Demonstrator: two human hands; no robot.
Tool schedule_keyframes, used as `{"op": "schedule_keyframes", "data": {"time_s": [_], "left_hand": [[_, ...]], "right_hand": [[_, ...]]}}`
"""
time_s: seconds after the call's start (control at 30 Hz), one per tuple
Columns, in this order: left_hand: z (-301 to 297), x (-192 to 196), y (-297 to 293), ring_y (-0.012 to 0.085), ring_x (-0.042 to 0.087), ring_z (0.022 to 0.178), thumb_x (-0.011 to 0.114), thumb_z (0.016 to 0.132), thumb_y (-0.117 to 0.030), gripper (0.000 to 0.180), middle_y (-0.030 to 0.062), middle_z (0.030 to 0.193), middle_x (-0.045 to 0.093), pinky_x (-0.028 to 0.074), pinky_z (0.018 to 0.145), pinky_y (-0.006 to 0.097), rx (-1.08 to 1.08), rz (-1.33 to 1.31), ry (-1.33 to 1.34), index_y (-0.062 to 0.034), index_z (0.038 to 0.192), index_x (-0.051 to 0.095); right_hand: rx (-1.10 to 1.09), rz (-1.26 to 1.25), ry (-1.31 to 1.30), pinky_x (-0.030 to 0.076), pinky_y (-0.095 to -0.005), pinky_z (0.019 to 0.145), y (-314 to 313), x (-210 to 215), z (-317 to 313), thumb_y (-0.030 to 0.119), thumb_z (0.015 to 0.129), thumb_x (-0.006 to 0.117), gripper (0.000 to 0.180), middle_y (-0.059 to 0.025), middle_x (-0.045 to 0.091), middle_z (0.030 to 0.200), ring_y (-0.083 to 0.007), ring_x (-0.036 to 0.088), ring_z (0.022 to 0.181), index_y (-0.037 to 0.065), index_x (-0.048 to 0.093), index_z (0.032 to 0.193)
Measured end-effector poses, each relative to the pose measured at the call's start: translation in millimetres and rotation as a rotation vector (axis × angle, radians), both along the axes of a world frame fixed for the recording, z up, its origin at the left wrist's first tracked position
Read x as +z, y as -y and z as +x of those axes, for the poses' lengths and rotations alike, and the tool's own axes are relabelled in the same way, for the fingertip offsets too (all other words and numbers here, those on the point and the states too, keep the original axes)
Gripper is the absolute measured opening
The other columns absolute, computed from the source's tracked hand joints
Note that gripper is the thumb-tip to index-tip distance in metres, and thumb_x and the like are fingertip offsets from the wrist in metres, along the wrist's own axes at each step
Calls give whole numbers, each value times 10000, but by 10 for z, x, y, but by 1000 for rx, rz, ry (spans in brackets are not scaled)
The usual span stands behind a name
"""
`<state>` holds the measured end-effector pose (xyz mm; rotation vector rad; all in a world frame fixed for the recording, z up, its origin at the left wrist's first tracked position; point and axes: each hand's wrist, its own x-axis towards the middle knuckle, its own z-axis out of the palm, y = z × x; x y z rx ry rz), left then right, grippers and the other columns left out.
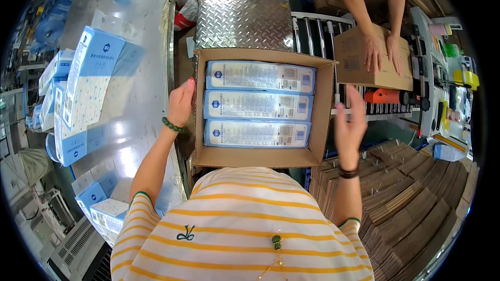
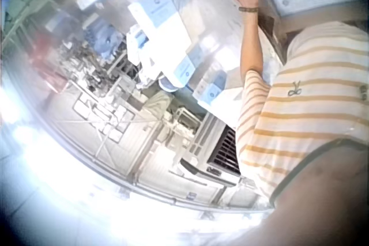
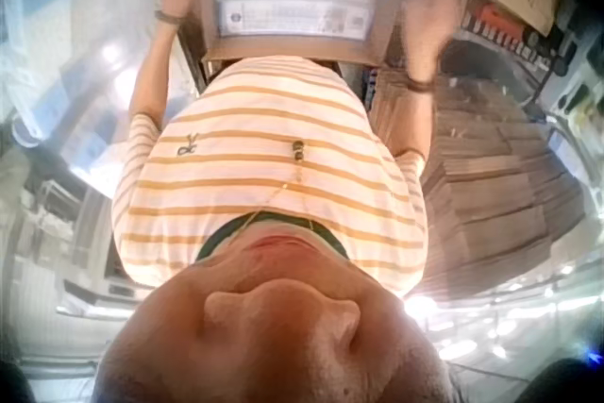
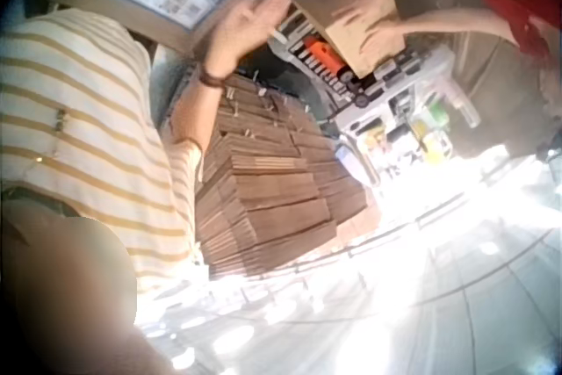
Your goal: The person places blue and white rectangular packages into cardboard boxes and then pushes the boxes onto a conveyor belt.
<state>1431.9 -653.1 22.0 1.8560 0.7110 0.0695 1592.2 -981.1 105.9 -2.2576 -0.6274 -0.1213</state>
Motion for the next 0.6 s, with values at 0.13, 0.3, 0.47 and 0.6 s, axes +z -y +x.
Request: {"op": "schedule_keyframes", "data": {"time_s": [0.13, 0.3, 0.47, 0.6], "left_hand": [[301, -320, 377, 235, 521, 614, 388, 908, -466, 482, 94, 667, 551, 430, 598, 342, -415, -293, -156, -27, 771, 532], [1158, 33, 784, 319, 542, 856, 603, 788, -296, 249, 159, 848, 575, 429, 740, 409, -797, 411, 281, -71, 890, 577], [1397, 402, 496, 296, 536, 893, 617, 744, -229, 268, 112, 904, 581, 438, 757, 403, -469, 873, 315, -63, 946, 558], [390, -124, 453, 286, 506, 1047, 576, 794, -238, 403, 117, 1090, 566, 404, 888, 392, -747, 844, 199, -71, 1157, 520]], "right_hand": [[570, -451, -307, 341, -468, 958, 309, -119, -292, 428, 653, 729, 747, -248, 444, 1237, -352, 417, 1174, -35, 477, 1182], [480, -767, 175, 189, -558, 1016, -300, -692, -188, 646, 679, 563, 876, -244, 333, 1329, -379, 298, 1252, 8, 394, 1254], [-36, -317, 65, 240, -503, 1014, -199, -1625, -343, 419, 859, 477, 614, -219, 358, 1322, -391, 353, 1204, 20, 349, 1307], [-585, 920, -358, 378, -425, 924, -178, -1757, -357, 340, 920, 387, 516, -238, 463, 1228, -391, 475, 1079, 4, 342, 1310]]}}
